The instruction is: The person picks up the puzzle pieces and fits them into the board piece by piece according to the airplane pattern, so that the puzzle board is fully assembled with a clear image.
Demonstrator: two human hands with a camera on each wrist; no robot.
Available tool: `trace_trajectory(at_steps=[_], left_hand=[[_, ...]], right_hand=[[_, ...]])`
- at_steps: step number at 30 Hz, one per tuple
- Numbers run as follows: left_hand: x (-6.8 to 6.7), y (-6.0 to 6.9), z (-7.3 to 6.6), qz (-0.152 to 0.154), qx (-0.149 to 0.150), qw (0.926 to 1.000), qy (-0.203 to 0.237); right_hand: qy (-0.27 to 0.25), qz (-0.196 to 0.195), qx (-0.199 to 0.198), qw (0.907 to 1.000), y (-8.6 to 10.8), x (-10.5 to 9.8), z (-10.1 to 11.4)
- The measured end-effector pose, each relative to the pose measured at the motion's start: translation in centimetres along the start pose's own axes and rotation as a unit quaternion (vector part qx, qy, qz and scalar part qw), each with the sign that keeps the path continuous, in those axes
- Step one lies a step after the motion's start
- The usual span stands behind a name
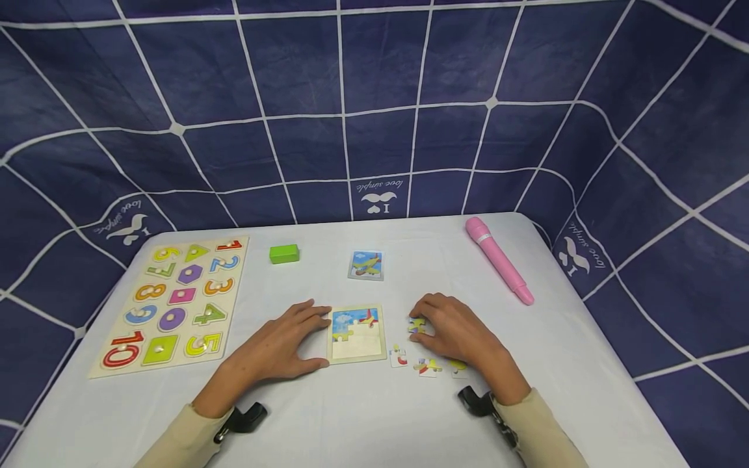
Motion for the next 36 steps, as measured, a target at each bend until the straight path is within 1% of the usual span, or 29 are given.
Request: trace_trajectory(at_steps=[7,13,26,36], left_hand=[[0.0,0.0,-0.1,0.0,-0.001,1.0,-0.002],[0.0,0.0,0.0,0.002,-0.004,1.0,-0.001],[0.0,0.0,0.0,0.006,-0.007,1.0,0.003],[0.0,0.0,0.0,0.008,-0.009,0.9999,-0.003]], right_hand=[[-0.005,0.003,-0.021,0.9998,-1.1,-0.1,1.3],[-0.012,0.01,-0.031,0.9994,-2.0,0.1,2.2],[-0.015,0.026,-0.051,0.9983,-3.2,0.7,3.8],[-0.014,0.03,-0.081,0.9962,-4.5,1.3,5.3]])
Point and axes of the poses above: each hand's wrist, its own y-axis away from the middle knuckle, its own x-axis out of the palm, z = x × y, the point moved 9 cm from there along -y, towards the middle knuckle, and after that the axes turned 4 degrees about -z, right-handed, at the moved point
